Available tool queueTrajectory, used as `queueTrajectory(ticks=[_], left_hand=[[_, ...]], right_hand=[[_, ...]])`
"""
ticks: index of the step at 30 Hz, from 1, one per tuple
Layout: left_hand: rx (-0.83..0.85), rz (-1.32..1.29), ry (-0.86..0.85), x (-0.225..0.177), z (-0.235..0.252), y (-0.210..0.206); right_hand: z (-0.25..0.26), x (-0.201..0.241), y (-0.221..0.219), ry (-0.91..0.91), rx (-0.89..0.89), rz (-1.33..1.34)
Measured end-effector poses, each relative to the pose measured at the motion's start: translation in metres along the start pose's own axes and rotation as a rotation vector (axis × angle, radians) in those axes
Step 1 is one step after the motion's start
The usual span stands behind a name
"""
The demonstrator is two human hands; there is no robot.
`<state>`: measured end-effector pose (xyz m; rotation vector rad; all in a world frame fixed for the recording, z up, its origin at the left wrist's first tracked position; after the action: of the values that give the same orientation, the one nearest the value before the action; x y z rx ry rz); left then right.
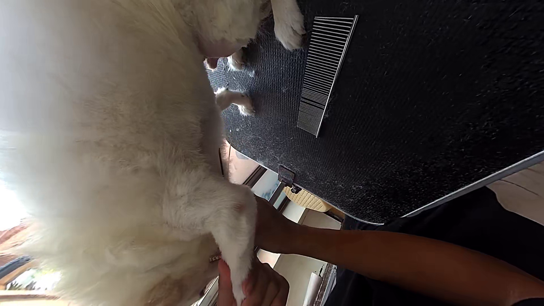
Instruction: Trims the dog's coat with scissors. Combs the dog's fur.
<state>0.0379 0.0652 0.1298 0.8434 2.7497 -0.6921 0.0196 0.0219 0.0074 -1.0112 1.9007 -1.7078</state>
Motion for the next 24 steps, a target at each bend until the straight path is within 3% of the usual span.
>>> queueTrajectory(ticks=[4, 8, 15, 20, 24], left_hand=[[0.014, -0.007, -0.009, 0.001, 0.001, 0.001], [-0.003, -0.013, -0.003, 0.001, 0.000, 0.001], [0.011, 0.011, -0.019, 0.001, 0.001, 0.001], [0.031, 0.014, -0.012, 0.001, 0.001, 0.004], [0.022, 0.017, -0.010, 0.001, 0.002, 0.004]], right_hand=[[0.001, 0.002, 0.001, -0.063, -0.037, -0.013], [0.001, 0.002, 0.002, 0.006, -0.001, 0.026], [0.012, -0.003, 0.014, 0.097, -0.066, -0.172], [0.019, 0.004, 0.021, -0.004, -0.082, -0.257], [0.020, 0.002, 0.022, 0.071, -0.048, -0.246]])
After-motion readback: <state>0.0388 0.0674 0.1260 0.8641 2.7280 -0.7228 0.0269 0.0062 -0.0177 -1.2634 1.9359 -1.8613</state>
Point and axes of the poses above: each hand's wrist, its own z-axis towards the middle knuckle, its own y-axis out of the back of the hand, x = y × z, the point moved 2 cm from there along z, towards the middle knuckle, and after that the axes turned 6 degrees about y, right-handed, at the moved point
